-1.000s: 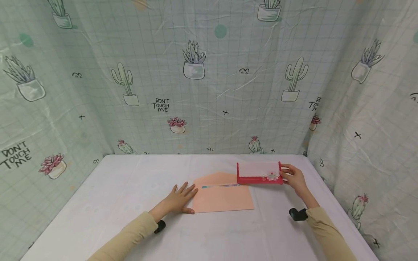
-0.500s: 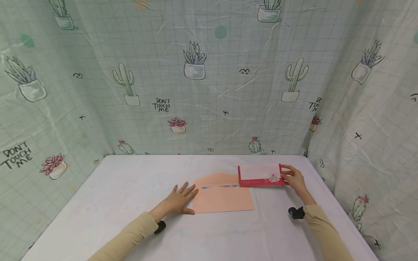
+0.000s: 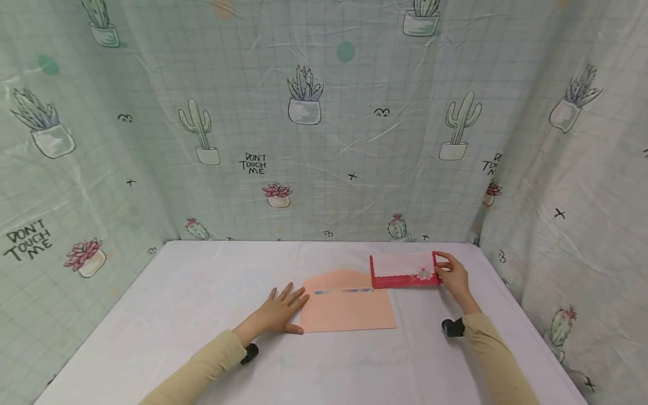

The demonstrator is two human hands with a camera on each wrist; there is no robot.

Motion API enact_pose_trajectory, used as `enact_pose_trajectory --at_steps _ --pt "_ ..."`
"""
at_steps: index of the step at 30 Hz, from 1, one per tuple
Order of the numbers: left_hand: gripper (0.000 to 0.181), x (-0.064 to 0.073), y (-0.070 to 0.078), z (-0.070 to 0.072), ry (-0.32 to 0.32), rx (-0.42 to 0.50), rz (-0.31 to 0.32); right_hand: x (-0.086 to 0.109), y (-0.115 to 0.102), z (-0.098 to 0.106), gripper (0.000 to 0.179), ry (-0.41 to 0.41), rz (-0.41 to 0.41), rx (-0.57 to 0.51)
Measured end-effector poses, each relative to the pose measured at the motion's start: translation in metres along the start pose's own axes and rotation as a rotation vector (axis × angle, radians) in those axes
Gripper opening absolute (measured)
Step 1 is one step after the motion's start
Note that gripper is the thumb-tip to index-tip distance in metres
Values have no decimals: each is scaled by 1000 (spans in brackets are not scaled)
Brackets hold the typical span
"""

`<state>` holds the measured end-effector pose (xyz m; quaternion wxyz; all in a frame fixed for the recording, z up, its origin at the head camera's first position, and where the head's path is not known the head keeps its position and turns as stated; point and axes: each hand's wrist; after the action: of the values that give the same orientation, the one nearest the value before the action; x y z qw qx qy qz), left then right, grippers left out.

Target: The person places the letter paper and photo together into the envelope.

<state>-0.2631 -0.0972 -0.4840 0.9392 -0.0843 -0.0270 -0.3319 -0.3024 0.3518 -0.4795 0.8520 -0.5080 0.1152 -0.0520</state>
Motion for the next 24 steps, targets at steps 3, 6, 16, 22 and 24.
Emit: enact_pose_trajectory --at_steps 3,6,16,22,24 --pt "84 1 0 1 1 -1 -3 -1 2 -1 41 20 6 -6" --pt "84 2 0 2 2 5 -8 -1 3 -1 41 -2 8 -26" --pt "85 2 0 3 -10 -14 5 0 3 -3 45 -83 -30 -86" --pt "86 1 0 1 0 5 1 -1 -1 -9 48 -141 -36 -64" --pt "86 0 -1 0 0 2 0 -1 -3 -12 49 -151 -24 -41"
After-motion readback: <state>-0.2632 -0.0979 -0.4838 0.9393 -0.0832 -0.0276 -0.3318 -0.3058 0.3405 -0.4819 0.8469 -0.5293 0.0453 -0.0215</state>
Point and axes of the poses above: each hand's wrist, its own x-axis away from the middle knuckle, its own z-axis out of the back of the hand, y = z × x, and after that the axes turned 5 degrees about -x, right-handed
